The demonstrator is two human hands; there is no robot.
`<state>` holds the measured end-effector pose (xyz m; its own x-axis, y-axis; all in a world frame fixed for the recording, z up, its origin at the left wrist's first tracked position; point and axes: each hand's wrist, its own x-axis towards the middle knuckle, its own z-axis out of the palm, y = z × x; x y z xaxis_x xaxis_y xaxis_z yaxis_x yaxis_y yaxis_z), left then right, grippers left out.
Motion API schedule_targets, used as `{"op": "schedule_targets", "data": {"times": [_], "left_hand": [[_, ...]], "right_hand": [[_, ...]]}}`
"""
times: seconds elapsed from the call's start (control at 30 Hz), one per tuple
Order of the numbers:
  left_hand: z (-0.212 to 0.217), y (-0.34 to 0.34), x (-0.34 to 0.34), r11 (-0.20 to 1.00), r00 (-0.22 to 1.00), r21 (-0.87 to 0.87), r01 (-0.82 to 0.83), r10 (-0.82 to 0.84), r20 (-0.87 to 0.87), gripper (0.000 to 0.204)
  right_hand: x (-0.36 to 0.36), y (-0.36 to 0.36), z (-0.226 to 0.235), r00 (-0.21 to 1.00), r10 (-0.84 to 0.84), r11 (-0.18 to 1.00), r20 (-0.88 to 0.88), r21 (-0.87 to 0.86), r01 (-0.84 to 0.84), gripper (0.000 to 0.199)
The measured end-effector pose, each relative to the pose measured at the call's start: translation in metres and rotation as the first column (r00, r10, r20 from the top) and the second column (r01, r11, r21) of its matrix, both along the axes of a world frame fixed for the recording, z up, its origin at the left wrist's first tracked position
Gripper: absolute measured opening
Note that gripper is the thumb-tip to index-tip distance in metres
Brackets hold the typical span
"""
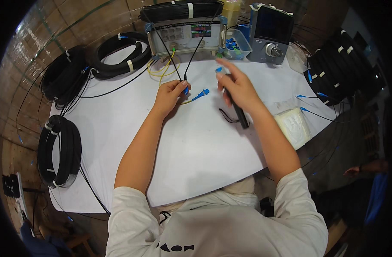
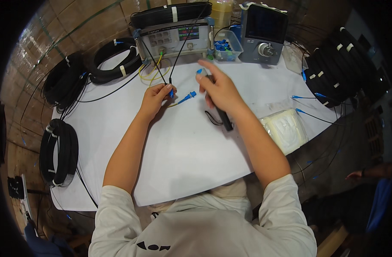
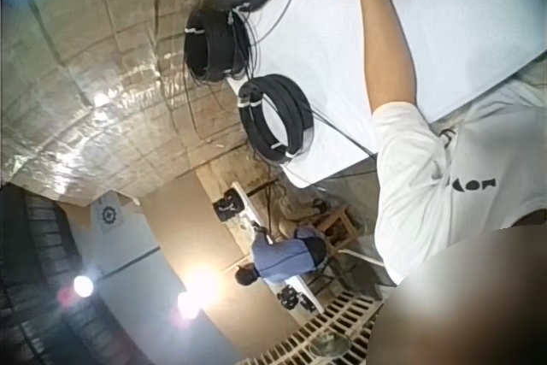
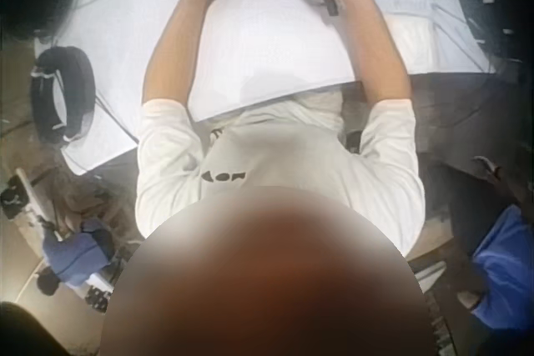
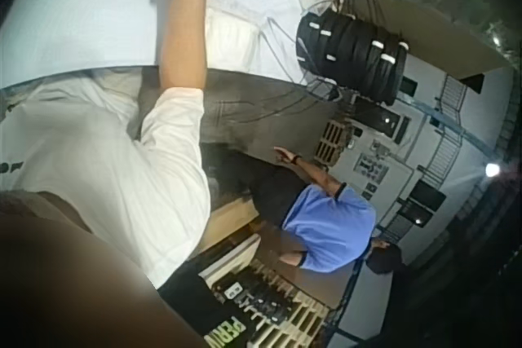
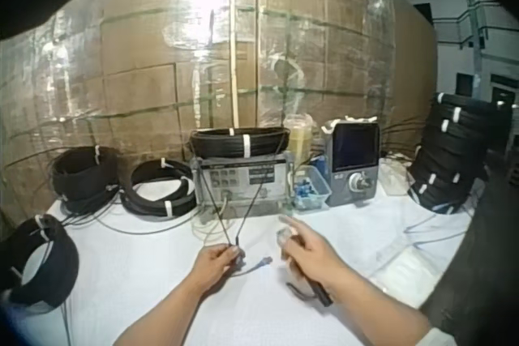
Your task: Stripping outer insulation from a cable and testing it using a laser fault locator.
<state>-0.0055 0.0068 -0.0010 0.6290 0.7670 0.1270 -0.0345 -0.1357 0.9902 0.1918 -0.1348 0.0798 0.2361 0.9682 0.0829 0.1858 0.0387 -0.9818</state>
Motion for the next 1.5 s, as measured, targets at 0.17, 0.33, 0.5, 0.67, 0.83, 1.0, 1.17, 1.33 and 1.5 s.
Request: {"op": "schedule_targets", "data": {"times": [0.17,0.33,0.5,0.67,0.83,1.0,1.17,1.33,1.5], "left_hand": [[0.0,-0.001,0.0,1.0,1.0,-0.003,0.007,-0.007,0.008,0.031],[0.0,-0.002,0.001,0.999,0.999,0.022,-0.025,0.024,0.023,0.028],[-0.003,-0.003,0.001,1.0,0.999,0.0,-0.02,0.02,0.036,0.027],[-0.003,-0.014,0.005,0.994,0.999,0.103,-0.032,0.029,0.027,0.029],[0.002,-0.017,0.007,0.983,0.997,0.181,0.009,0.005,-0.081,0.027],[-0.004,-0.014,0.004,0.975,0.993,0.219,0.04,-0.014,-0.118,0.026],[-0.004,-0.016,0.007,0.967,0.988,0.255,0.014,0.026,-0.153,0.026],[0.003,-0.019,0.01,0.894,0.967,0.369,-0.254,0.231,0.108,0.023],[0.003,-0.02,0.007,0.913,0.984,0.38,-0.147,0.173,-0.034,0.024]], "right_hand": [[0.089,0.05,0.054,0.901,-0.278,0.854,0.334,0.516,0.072,0.04],[0.124,0.076,0.068,0.795,-0.498,0.777,0.346,0.585,0.232,0.035],[0.141,0.098,-0.006,0.713,-0.502,0.825,0.489,0.517,0.226,0.037],[0.128,0.088,-0.03,0.444,-0.506,0.862,0.739,0.409,0.3,0.053],[0.08,0.076,-0.037,0.655,-0.453,0.858,0.605,0.495,0.137,0.046],[0.005,0.066,-0.028,0.953,0.298,0.954,0.051,-0.028,-0.297,0.029],[0.015,0.073,-0.031,0.912,0.402,0.916,0.081,-0.051,-0.399,0.022],[0.038,0.09,-0.033,0.998,-0.016,0.989,-0.06,0.145,0.025,0.021],[0.035,0.116,-0.05,0.985,-0.17,0.936,-0.017,0.31,0.167,0.023]]}}
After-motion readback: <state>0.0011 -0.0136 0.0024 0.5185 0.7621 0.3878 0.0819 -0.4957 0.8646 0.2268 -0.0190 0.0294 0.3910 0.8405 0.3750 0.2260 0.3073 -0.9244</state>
